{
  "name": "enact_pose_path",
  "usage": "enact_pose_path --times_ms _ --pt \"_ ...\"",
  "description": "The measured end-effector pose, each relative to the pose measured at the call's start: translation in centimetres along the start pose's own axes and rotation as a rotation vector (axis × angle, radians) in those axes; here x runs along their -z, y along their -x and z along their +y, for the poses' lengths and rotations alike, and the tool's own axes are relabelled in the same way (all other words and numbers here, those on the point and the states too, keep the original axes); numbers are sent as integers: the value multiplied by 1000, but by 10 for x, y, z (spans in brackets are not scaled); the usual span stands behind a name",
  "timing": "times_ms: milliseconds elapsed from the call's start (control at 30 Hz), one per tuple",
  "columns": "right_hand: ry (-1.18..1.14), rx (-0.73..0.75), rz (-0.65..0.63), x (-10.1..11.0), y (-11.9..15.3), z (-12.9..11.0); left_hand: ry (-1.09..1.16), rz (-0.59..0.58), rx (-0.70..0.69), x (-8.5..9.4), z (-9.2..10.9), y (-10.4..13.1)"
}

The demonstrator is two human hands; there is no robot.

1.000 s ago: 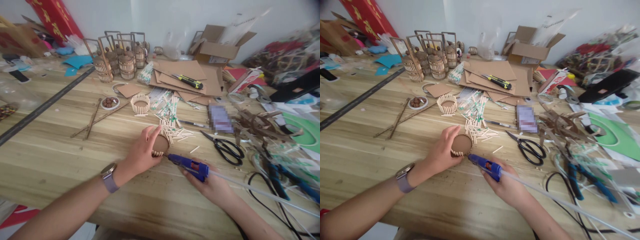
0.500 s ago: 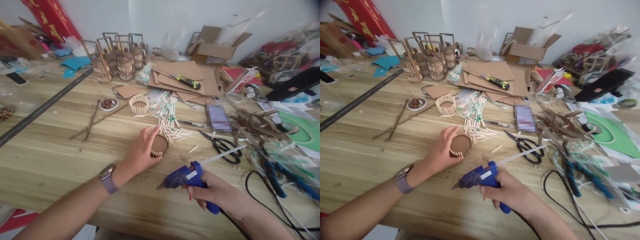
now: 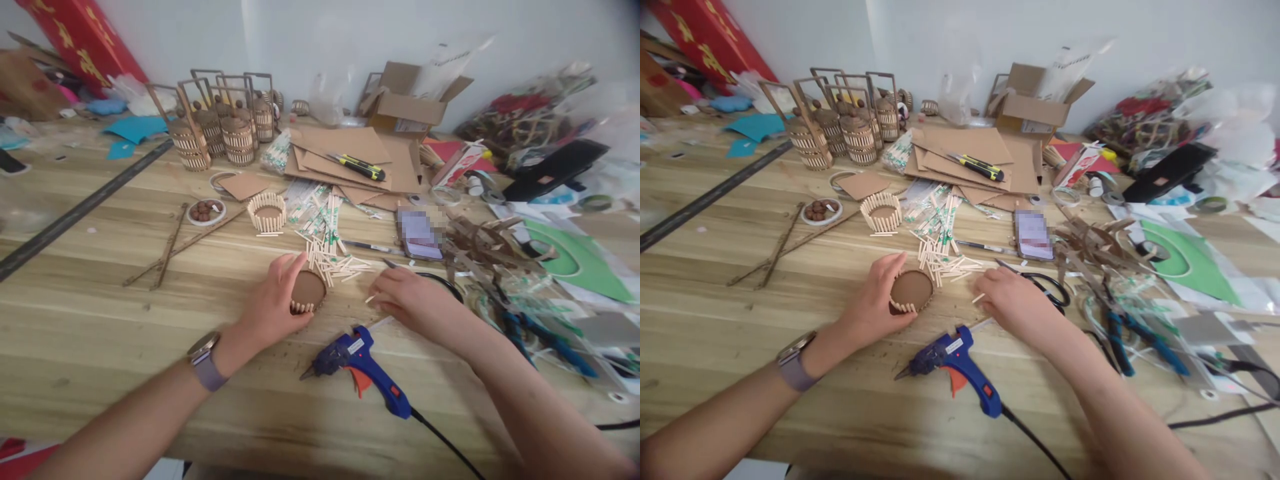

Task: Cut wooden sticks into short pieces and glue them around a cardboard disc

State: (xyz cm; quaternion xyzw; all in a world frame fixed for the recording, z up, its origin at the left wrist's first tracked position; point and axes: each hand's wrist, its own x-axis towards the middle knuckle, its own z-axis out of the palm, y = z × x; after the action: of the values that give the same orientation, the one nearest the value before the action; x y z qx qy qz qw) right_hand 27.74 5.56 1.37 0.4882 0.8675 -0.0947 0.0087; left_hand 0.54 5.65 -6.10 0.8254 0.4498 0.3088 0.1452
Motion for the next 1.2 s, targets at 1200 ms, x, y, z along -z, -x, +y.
enact_pose_path --times_ms 1200 --pt "-402 204 -45 7 -19 -16 34 -1 -22 -1 -1 -1"
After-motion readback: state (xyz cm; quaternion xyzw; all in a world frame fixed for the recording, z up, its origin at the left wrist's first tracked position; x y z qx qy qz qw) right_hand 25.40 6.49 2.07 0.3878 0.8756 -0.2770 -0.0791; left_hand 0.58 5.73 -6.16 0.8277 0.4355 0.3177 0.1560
